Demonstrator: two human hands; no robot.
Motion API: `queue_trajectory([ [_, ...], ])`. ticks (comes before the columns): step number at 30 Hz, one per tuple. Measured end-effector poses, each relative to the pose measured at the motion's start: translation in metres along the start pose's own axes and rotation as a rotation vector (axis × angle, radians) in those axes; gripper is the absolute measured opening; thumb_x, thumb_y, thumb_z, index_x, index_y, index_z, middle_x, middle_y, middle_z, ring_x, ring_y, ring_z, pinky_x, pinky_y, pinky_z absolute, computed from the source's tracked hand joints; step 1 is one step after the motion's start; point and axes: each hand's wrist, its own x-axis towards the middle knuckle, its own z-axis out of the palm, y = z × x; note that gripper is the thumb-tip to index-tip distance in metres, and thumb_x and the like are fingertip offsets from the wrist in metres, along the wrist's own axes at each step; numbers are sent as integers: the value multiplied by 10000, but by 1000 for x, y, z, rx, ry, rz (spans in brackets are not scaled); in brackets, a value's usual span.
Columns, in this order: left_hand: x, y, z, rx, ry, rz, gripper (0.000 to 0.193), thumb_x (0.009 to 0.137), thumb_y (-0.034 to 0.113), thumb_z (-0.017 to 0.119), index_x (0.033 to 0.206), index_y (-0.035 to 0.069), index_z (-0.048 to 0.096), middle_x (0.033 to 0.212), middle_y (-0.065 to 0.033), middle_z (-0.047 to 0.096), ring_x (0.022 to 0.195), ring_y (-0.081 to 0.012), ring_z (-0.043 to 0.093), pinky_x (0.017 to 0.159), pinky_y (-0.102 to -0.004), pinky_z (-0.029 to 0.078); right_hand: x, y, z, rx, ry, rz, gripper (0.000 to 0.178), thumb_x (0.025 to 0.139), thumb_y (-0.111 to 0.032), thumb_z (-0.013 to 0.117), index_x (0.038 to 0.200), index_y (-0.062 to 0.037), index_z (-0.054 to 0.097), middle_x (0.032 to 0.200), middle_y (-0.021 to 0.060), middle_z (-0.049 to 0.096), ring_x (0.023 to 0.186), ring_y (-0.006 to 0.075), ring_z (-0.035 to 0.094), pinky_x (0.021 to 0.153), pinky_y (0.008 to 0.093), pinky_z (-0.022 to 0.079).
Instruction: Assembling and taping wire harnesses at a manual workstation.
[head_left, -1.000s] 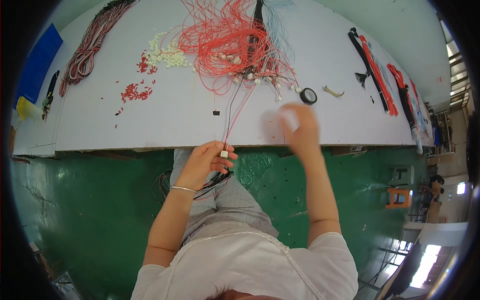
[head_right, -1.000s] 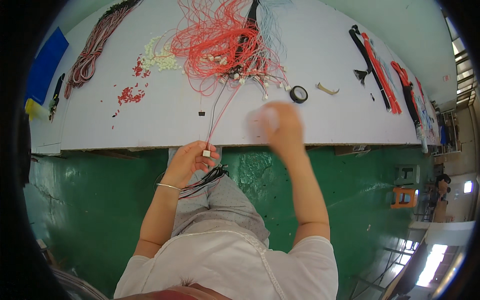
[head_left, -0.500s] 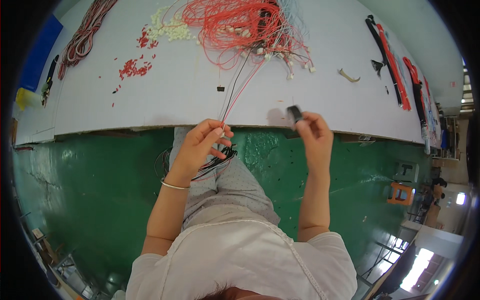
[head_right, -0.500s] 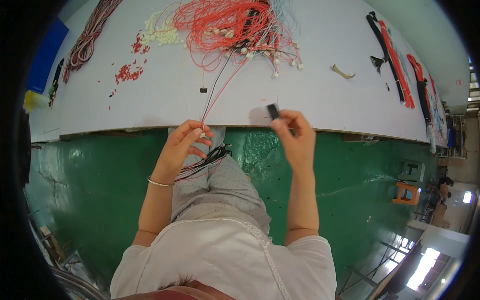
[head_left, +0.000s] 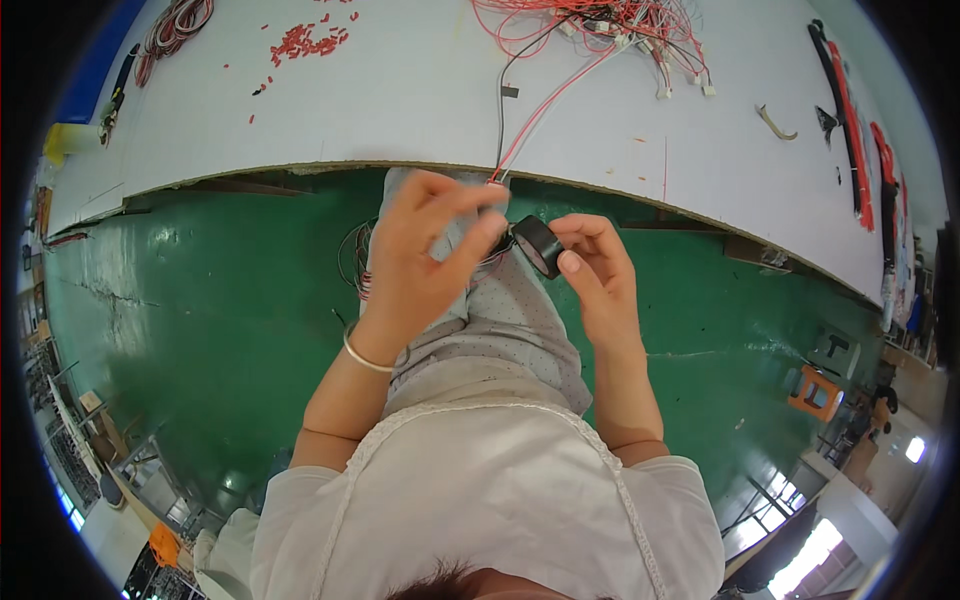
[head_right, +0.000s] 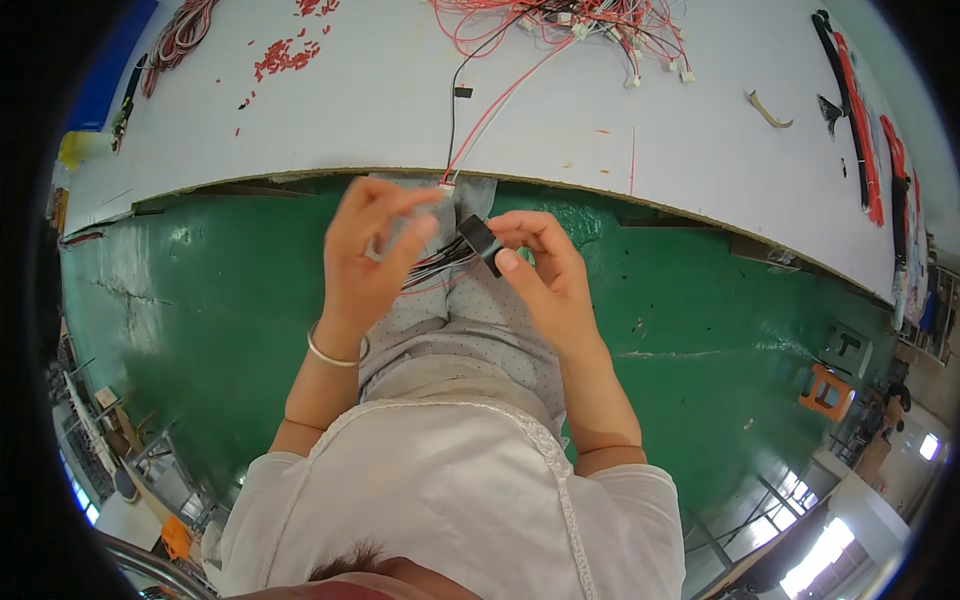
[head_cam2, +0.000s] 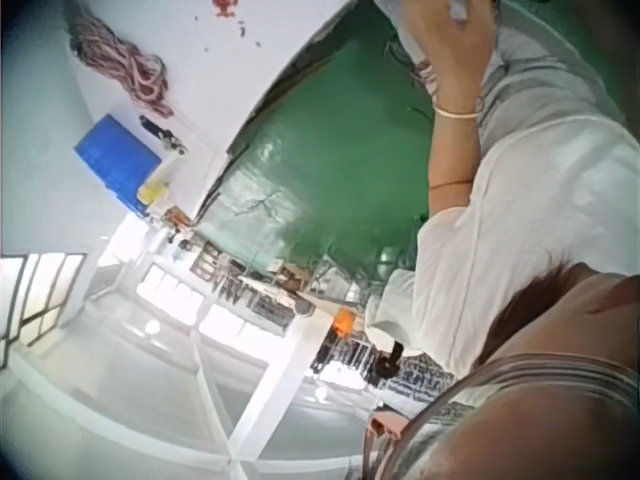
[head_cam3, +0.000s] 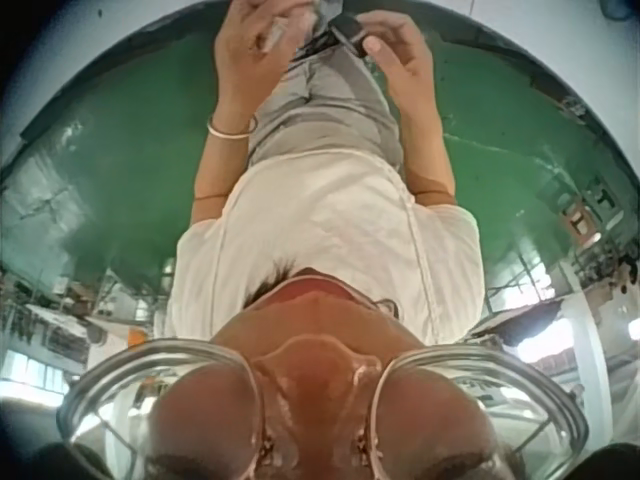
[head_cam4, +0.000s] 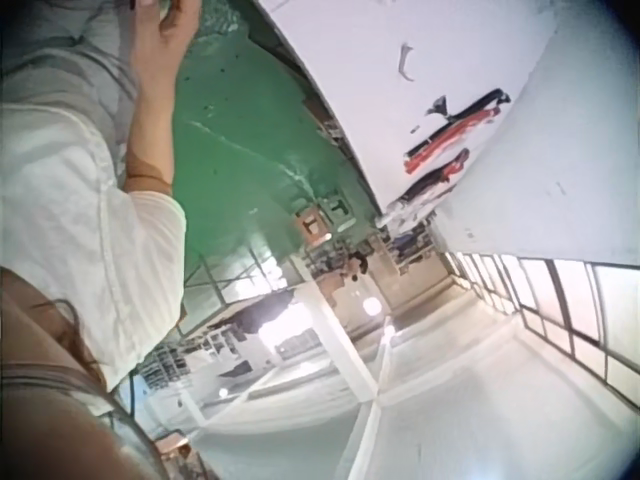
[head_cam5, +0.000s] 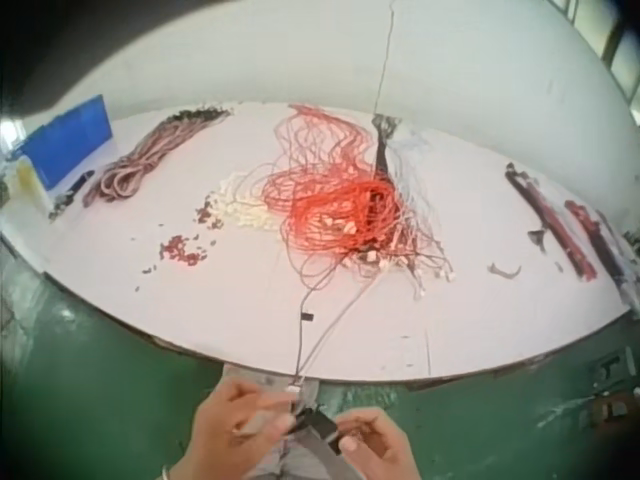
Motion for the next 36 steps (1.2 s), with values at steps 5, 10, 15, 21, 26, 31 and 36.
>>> queue_trajectory([
  [5,-12,12,8,-343,-185,27,297,767,46,770,1056,102,736,837,-24,654,693,-94,566,576,-230,445,-5,0,4,-403,-30,-218,294,883,-36,657,1170,-6,597,992,39,628,922,122,572,880,281,442],
  [10,-21,12,13,-342,-245,-114,182,778,37,736,953,80,713,822,-49,644,648,-122,560,564,-240,448,-12,-5,9,-788,-4,-359,329,835,-58,716,1154,-46,637,939,45,636,830,147,565,817,289,439],
  [15,-29,16,26,-248,-174,-16,86,797,17,671,838,49,603,754,-44,550,558,-127,476,507,-263,387,-15,2,11,-865,33,-397,348,808,-67,739,1146,-69,653,874,33,640,771,167,554,751,302,426],
  [21,-43,9,37,-271,-181,-33,116,801,30,678,870,55,589,744,-35,515,542,-120,440,498,-268,358,-11,8,6,-964,51,-308,220,815,-125,746,1027,-103,692,759,19,628,680,166,542,686,308,387],
  [26,-11,-15,44,26,218,190,288,783,162,795,1028,71,673,796,-27,548,706,-176,515,625,-304,427,-1,18,-19,-684,206,-217,51,919,-76,653,948,-34,652,745,-10,588,660,72,528,581,230,420],
  [31,20,-18,44,253,188,195,268,762,157,806,992,67,703,850,-38,582,784,-223,527,702,-345,445,1,8,-20,-491,190,-174,84,945,-100,635,970,-20,628,761,-20,566,674,53,523,619,219,447],
  [36,0,-17,29,172,127,159,225,801,142,780,993,45,715,909,-56,656,766,-176,557,660,-329,454,-1,8,-14,-370,193,-108,100,961,-109,614,992,-14,615,801,-4,573,677,63,523,649,220,461],
])
